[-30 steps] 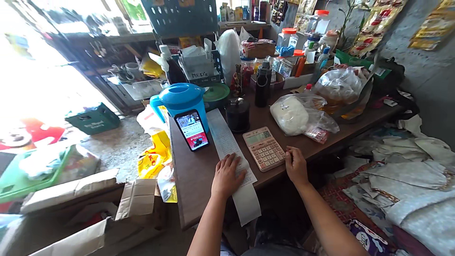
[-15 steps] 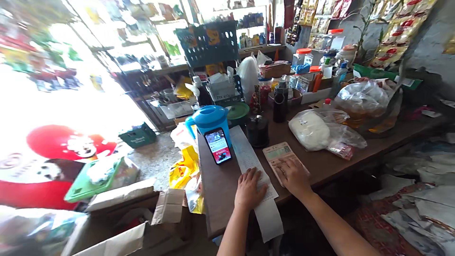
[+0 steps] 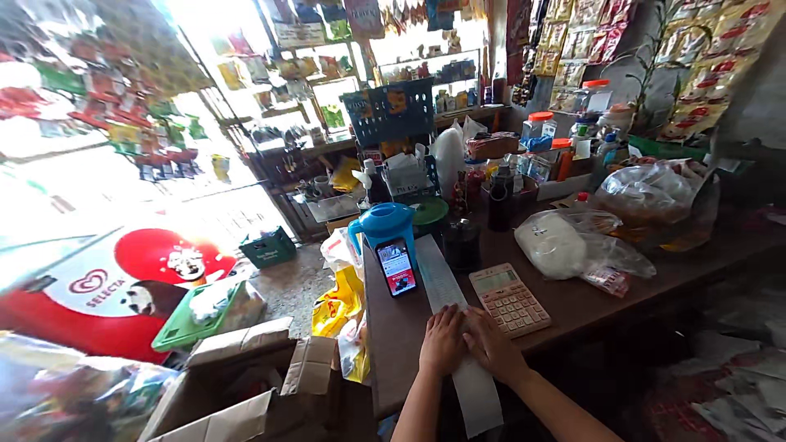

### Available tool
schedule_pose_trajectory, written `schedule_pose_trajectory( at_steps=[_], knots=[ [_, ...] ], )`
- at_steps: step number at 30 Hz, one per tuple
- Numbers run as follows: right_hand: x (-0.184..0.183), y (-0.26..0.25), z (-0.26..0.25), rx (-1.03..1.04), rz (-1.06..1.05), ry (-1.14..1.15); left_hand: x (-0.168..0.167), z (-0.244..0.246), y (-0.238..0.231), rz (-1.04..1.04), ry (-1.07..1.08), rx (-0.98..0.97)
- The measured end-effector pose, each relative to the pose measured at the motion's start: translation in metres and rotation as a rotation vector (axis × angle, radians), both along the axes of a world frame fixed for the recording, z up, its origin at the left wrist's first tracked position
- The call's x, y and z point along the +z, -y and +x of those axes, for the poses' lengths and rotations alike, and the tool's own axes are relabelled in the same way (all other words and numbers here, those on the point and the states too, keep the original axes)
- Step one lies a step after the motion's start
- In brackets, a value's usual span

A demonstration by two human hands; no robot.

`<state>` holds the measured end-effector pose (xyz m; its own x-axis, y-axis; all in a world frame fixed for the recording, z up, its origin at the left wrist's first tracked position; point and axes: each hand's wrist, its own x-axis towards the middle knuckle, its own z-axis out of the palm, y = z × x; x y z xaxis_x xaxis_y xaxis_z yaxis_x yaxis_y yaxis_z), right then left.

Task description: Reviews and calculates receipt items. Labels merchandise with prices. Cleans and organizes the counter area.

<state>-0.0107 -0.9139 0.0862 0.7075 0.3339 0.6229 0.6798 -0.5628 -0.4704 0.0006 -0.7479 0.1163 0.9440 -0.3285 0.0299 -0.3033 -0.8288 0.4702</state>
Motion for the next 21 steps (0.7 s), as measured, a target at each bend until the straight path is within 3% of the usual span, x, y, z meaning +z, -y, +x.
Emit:
schedule_pose_trajectory(
  at_steps=[6, 16, 21],
  knots=[
    [0.0069, 0.0007, -0.0042, 0.008, -0.054, -0.148, 0.0042, -0.0017, 0.0028, 0.054, -0.025, 0.01],
    [0.0075, 0.0002, -0.0055, -0.032, -0.081, -0.169, 0.0062, -0.0004, 0.002, 0.067, -0.027, 0.002],
    [0.0057, 0.0058, -0.0026, 0.025, 0.024, -0.155, 0.0024, 0.0001, 0.0005, 0.037, 0.008, 0.002]
  ],
)
